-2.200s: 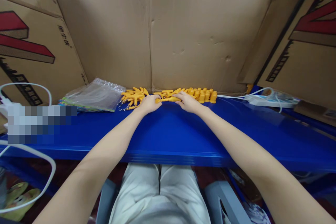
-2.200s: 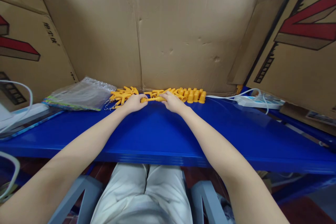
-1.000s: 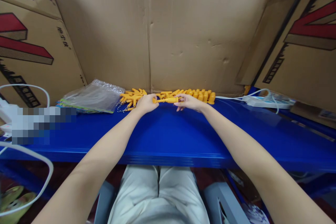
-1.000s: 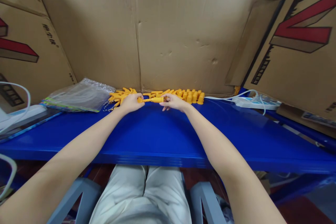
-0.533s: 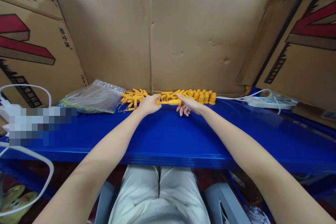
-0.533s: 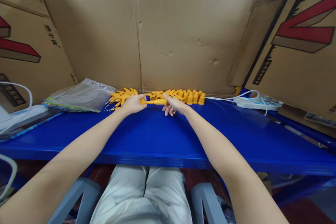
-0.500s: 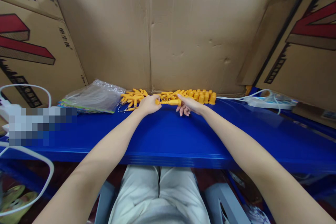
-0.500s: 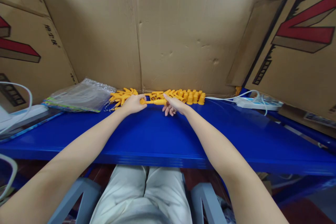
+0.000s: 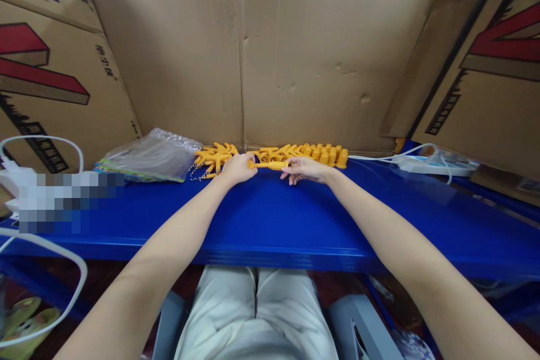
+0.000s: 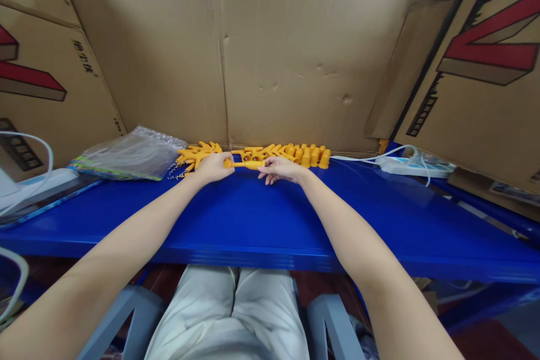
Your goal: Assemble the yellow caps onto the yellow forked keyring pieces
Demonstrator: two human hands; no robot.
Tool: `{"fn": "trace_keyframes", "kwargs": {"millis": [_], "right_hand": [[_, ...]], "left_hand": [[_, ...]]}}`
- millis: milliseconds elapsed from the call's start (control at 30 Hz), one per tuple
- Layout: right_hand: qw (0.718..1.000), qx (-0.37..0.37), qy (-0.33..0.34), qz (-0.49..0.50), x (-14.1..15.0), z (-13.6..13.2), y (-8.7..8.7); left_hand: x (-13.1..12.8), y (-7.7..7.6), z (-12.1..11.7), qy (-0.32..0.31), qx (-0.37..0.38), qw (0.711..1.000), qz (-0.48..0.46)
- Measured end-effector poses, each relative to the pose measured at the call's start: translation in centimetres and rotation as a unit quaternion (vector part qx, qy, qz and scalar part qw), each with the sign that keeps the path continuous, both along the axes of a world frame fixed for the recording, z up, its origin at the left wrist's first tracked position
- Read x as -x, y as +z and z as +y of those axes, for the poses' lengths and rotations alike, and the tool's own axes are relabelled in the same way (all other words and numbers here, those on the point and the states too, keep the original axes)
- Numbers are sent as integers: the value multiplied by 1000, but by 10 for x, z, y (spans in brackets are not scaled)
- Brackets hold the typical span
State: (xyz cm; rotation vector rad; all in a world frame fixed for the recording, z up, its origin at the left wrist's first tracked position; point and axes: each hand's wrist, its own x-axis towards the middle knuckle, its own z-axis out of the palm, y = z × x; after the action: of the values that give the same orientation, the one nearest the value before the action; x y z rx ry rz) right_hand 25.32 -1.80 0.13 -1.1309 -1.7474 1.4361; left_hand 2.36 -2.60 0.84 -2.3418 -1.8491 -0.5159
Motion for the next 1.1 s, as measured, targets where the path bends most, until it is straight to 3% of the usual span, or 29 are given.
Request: {"fn": "trace_keyframes", "kwargs": {"millis": [333, 633, 933, 1100], "right_hand": [[995, 53, -51, -68, 9, 1, 1], [992, 95, 5, -86, 5, 4, 0], [998, -47, -30, -40, 2, 2, -2], [988, -122, -83, -36, 10, 6, -7]], "left_hand": [[-7, 1, -6, 10, -3, 1000, 21], [-2, -3, 2, -3, 2, 1000, 0], [2, -5, 6, -3, 3, 1000, -30], [2, -3, 4, -4, -2, 999, -45]]}}
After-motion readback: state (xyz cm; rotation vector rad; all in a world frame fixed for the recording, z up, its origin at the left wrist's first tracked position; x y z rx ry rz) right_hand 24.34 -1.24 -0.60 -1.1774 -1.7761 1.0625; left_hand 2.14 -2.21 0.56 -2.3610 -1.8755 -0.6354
